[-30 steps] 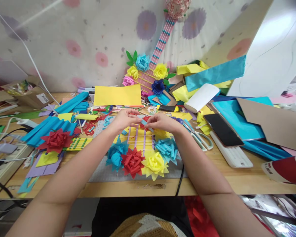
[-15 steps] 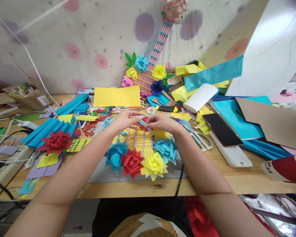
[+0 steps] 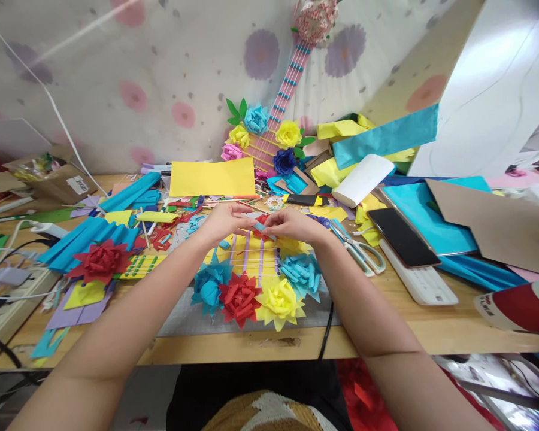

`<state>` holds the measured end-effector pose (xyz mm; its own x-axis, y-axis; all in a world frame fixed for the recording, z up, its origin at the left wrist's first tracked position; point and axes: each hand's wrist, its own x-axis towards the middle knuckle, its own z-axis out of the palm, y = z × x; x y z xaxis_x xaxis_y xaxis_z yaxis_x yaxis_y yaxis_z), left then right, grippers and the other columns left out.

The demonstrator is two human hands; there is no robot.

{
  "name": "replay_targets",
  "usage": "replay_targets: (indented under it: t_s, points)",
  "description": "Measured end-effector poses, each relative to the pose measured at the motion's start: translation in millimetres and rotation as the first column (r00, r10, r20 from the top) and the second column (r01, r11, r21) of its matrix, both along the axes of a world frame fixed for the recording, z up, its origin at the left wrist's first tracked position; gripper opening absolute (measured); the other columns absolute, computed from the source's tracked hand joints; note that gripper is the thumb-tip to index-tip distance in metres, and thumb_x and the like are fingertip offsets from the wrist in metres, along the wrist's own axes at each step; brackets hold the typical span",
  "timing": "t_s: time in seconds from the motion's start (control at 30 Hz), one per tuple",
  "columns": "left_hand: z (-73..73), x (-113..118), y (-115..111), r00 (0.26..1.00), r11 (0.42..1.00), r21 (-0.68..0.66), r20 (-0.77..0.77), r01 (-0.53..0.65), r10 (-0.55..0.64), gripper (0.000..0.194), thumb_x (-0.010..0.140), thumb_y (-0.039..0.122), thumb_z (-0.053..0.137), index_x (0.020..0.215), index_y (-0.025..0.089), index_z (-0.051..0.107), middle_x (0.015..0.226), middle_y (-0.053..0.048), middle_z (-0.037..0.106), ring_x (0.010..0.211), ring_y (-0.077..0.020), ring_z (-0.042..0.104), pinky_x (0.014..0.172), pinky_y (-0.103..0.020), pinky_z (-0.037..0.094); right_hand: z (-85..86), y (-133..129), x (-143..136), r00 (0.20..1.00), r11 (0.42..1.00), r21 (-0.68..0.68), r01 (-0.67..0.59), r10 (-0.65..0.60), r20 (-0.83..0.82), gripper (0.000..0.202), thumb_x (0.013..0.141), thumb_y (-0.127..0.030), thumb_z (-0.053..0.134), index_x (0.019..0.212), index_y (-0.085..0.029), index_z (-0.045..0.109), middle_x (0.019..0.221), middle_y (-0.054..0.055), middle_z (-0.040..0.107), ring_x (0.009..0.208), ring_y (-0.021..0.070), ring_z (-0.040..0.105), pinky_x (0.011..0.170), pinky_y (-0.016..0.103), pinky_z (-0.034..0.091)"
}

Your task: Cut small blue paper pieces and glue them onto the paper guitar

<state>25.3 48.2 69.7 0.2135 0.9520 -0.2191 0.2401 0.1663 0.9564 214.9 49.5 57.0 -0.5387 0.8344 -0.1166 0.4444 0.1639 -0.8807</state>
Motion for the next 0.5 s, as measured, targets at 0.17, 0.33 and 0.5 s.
replay_targets:
  t_s: [0.17,0.33,0.5]
  points:
    - [-0.4,-2.1,1.1,1.000,1.000,-0.018,0.026,-0.008,0.009,0.048,0.054,0.028,0.082,0.096,0.012,0.066,0.076,-0.007,0.072,0.073,-0.0214,0.069,0.066,-0.032,0.056,-0.6,0.5,0.1,1.000,1.000,-0.011,0.004,-0.004,-0.018,0.026,0.068,-0.041,0.062,0.070,-0.014,0.064,0.065,0.001,0.063,0.060,0.0112,0.053,0.057,0.025,0.039]
    - [1.2,1.4,-0.9,0.996,0.999,-0.023,0.076,-0.035,0.037,0.039,0.054,0.024,0.082,0.089,0.014,0.066,0.076,-0.007,0.071,0.075,-0.0215,0.069,0.067,-0.035,0.056,-1.2,0.4,1.1,0.999,1.000,-0.009,0.007,-0.007,-0.041,0.024,0.069,-0.040,0.062,0.070,-0.016,0.064,0.064,0.000,0.063,0.059,0.0112,0.054,0.057,0.024,0.040]
    - [-0.3,7.4,-1.5,0.995,0.999,-0.031,0.093,-0.038,0.041,0.038,0.053,0.016,0.081,0.086,0.014,0.063,0.067,-0.002,0.065,0.069,-0.0194,0.067,0.070,-0.038,0.057,-1.2,-0.1,1.4,0.999,0.999,-0.031,0.015,-0.016,-0.047,0.027,0.069,-0.042,0.063,0.070,-0.015,0.064,0.066,0.001,0.064,0.060,0.0114,0.054,0.058,0.025,0.042]
